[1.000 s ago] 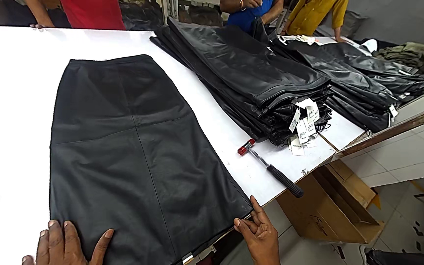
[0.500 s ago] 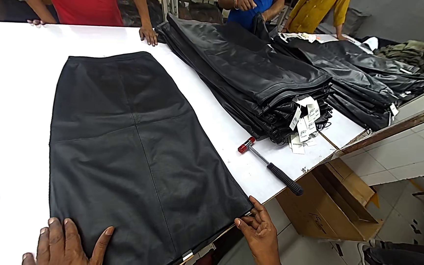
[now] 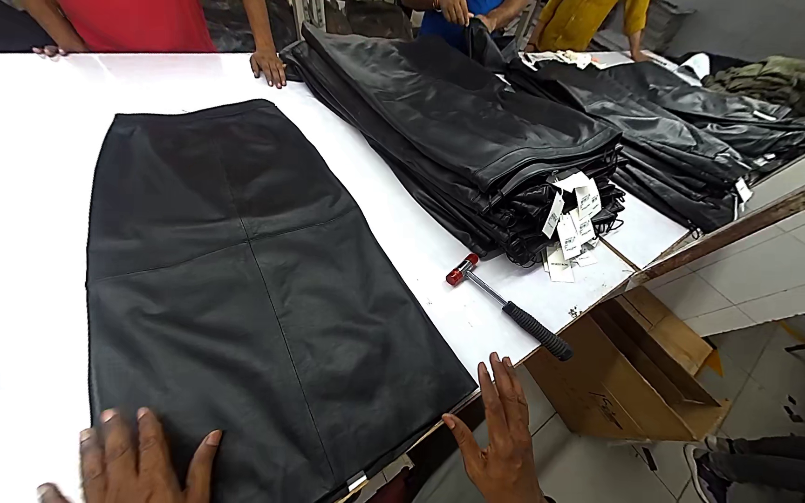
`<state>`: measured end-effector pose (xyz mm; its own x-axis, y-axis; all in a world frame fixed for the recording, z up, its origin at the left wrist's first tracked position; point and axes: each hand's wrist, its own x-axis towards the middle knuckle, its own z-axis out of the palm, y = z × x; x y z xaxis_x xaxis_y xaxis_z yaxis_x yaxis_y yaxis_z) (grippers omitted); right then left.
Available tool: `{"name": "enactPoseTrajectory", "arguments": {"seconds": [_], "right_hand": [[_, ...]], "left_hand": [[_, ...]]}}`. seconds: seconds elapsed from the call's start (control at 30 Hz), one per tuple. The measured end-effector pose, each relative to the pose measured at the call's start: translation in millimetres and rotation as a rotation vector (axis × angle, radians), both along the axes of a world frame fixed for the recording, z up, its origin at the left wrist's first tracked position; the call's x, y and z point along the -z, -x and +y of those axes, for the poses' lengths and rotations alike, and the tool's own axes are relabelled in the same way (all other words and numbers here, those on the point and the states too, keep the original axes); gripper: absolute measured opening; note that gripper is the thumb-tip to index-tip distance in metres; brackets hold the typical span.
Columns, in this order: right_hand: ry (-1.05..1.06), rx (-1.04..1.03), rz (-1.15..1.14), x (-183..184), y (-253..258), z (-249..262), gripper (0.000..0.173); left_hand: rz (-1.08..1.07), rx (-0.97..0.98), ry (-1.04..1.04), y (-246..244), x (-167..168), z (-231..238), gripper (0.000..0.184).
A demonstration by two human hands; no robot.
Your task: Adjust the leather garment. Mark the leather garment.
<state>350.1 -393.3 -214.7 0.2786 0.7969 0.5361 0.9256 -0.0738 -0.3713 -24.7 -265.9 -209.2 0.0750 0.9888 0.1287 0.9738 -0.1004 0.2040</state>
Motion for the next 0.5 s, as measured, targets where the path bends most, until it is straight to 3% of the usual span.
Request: {"name": "enactPoseTrajectory", "arguments": {"seconds": [0.1,0.2,0.3,0.5], "right_hand": [[0.064,-0.097,-0.070,5,7,2,0.079],[0.278,-0.101,-0.207,23,2,3,0.089],[0.386,-0.089,-0.248,30,-3,6,0.092],[0.399,-0.087,-0.222,27,-1,15,0.090]], "left_hand": [[-0.112,0.233,-0.054,-35,-12,0,0.081],[-0.146,0.391,-0.073,-74,11,-2,0.082],[-0.023,0.396,-0.062,-89,29,-6,0.087],[0.015,0.385,-0.072,-87,32,3,0.085]]}}
